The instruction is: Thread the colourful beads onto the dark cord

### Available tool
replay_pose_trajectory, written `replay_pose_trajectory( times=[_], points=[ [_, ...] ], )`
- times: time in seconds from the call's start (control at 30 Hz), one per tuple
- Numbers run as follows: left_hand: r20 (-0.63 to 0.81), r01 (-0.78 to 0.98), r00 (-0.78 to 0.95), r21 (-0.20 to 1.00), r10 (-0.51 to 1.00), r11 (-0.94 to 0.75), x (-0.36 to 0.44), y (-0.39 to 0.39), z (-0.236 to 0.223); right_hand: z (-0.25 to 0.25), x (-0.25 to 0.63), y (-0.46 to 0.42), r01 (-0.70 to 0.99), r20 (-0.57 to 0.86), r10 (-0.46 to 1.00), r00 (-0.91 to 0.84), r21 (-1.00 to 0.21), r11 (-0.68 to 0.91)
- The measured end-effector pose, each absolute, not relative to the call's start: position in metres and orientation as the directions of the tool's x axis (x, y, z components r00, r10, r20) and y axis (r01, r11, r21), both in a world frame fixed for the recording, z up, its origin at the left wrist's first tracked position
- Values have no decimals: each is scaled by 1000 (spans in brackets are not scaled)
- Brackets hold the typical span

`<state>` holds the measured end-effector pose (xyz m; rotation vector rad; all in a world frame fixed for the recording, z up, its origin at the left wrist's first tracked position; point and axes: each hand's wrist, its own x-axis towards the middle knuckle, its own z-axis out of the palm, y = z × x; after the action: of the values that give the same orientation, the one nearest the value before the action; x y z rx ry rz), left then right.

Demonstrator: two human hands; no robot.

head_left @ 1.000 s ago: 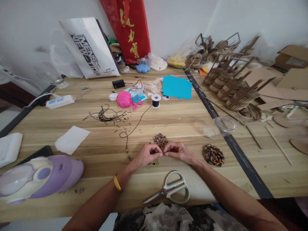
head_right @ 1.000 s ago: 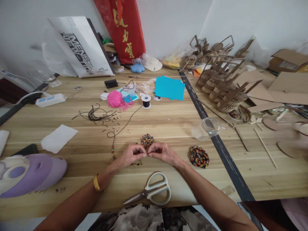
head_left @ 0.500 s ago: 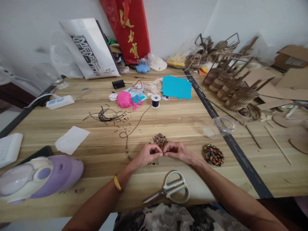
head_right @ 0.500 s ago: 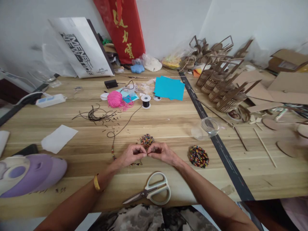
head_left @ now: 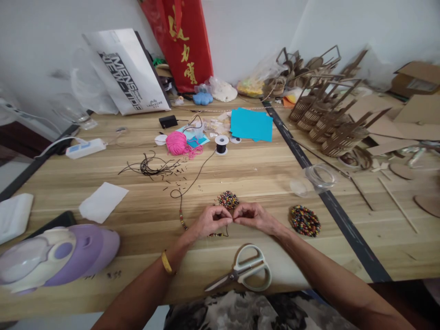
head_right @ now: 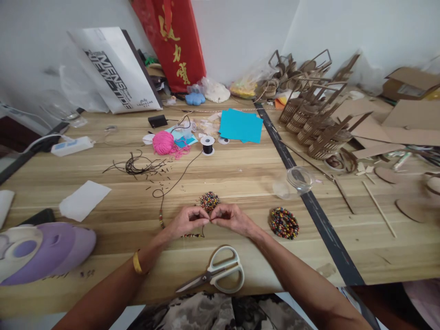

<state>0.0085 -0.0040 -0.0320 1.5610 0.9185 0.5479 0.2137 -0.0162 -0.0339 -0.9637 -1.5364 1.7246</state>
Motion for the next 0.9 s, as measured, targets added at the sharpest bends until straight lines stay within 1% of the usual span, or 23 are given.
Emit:
replay_pose_trajectory(
  times=[0.23,0.3,0.43,0.5,0.6,0.9],
  points=[
    [-98,251,584,966,806,-65,7,-3,-34,-33,214,-16,19,-117,834,-540,-992,-127],
    [-123,240,582,970,804,-26,7,-4,-31,-33,215,-16,17,-119,832,-542,-991,-130],
    [-223,201,582,971,782,127,9,-6,-27,-34,215,-16,11,-125,831,-543,-990,-142],
    [-259,195,582,965,771,177,9,-6,-27,-34,215,-16,6,-126,831,-542,-989,-146],
    [-280,204,582,959,764,196,9,-6,-27,-33,215,-16,11,-122,833,-540,-990,-139],
    [-269,230,568,959,778,164,10,-6,-30,-33,215,-16,17,-121,837,-533,-991,-132]
  ],
)
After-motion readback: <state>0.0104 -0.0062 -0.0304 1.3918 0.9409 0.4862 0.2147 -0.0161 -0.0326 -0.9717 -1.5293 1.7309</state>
